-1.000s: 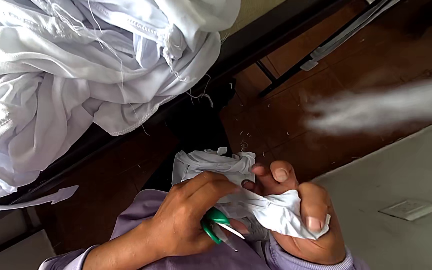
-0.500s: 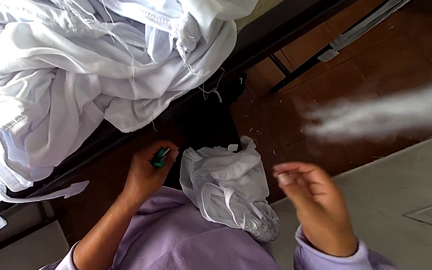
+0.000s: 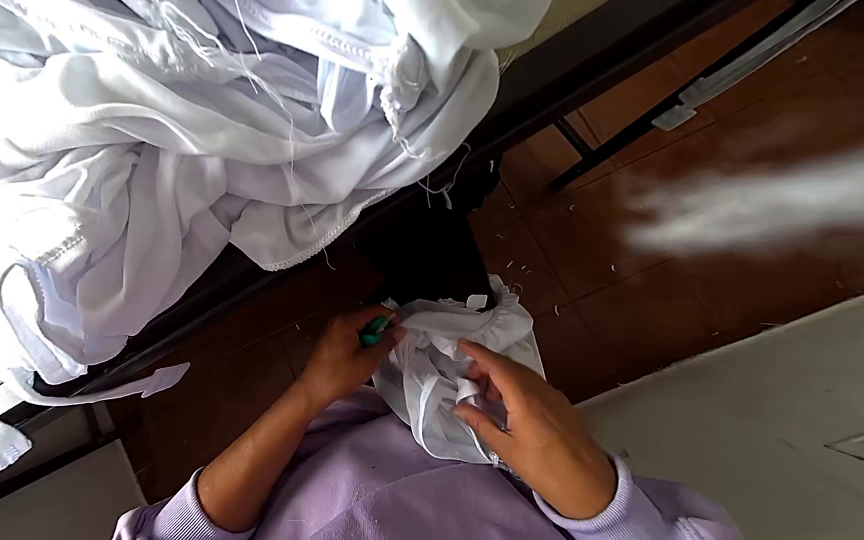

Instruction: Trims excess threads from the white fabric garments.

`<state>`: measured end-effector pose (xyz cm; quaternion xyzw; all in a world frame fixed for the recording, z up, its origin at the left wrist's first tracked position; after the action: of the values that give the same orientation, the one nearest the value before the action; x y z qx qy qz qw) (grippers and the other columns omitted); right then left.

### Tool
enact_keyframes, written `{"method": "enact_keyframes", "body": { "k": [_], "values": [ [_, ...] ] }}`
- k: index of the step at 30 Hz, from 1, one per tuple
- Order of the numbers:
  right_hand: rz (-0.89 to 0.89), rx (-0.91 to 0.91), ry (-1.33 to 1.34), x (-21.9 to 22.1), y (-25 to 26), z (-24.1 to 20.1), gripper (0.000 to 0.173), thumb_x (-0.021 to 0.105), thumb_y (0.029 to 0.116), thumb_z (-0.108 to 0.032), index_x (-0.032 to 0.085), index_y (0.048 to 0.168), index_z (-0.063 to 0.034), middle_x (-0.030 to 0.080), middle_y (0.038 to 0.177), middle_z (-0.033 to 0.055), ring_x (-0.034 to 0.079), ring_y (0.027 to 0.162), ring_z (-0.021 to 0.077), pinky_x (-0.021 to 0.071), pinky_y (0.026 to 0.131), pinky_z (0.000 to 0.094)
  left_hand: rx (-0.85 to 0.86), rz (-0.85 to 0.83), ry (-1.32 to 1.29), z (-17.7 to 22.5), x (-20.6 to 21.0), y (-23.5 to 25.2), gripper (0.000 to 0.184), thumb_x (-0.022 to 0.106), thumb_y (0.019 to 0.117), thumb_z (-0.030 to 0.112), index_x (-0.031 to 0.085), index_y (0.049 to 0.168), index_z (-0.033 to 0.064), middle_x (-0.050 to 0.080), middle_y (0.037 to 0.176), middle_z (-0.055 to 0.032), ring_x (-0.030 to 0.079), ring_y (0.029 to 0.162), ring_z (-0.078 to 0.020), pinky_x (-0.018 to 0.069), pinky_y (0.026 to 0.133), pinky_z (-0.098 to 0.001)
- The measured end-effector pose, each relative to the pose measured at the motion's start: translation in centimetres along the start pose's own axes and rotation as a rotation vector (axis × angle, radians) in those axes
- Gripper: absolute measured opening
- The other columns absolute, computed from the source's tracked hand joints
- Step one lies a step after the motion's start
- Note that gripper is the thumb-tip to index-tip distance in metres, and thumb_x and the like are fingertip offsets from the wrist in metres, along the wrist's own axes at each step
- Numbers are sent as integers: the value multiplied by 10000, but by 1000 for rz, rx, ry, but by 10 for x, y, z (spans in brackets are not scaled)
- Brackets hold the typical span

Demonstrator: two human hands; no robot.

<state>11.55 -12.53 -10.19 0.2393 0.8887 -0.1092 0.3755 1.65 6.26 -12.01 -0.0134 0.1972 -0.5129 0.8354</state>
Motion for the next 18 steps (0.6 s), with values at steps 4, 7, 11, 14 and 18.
{"method": "enact_keyframes", "body": {
  "k": [4, 7, 11, 14, 18],
  "values": [
    [-7, -72, -38, 2, -9, -3, 233, 552, 861, -210, 771, 892, -135, 700, 809, 18, 678, 739, 176, 573, 649, 342, 10, 307, 167, 3, -39, 0, 100, 648, 992, 99, 697, 1065, 52, 637, 785, -6, 517, 587, -28, 434, 535, -184],
    [34, -142, 29, -3, -17, -11, 163, 588, 899, -219, 736, 871, -157, 708, 864, 28, 668, 835, 165, 550, 747, 277, 28, 175, 277, 9, -37, -12, 208, 691, 961, 225, 685, 1081, 56, 654, 816, -22, 579, 629, -82, 506, 566, -263],
    [72, -168, 135, -13, -30, -23, 79, 619, 934, -194, 643, 873, -149, 664, 872, 25, 616, 952, 142, 481, 907, 228, 72, -251, 376, 24, 25, -44, 360, 778, 876, 336, 743, 1043, 20, 722, 944, -114, 702, 816, -236, 597, 724, -440],
    [131, -89, 66, -27, -39, -21, 97, 618, 891, -157, 715, 885, -160, 642, 910, 51, 581, 991, 169, 451, 918, 252, 124, -127, 233, 22, 29, -46, 146, 657, 910, 143, 730, 947, 23, 696, 824, -73, 651, 709, -141, 551, 647, -305],
    [89, -117, 518, -37, -37, -48, 183, 509, 1052, -121, 670, 1044, -35, 706, 1075, 64, 631, 1126, 56, 489, 1024, 228, 562, 96, 302, 98, 31, -53, 107, 633, 907, 153, 680, 948, 67, 666, 727, -42, 621, 647, -143, 504, 644, -289]
  ]
}}
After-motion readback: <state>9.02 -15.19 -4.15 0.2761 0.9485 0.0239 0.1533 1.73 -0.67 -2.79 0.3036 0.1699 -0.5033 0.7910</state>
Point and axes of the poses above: each hand's wrist, its own y-axis towards the middle knuckle, its own x-axis out of the palm, z = x × y, the point moved 7 cm from there along y, towards the middle knuckle
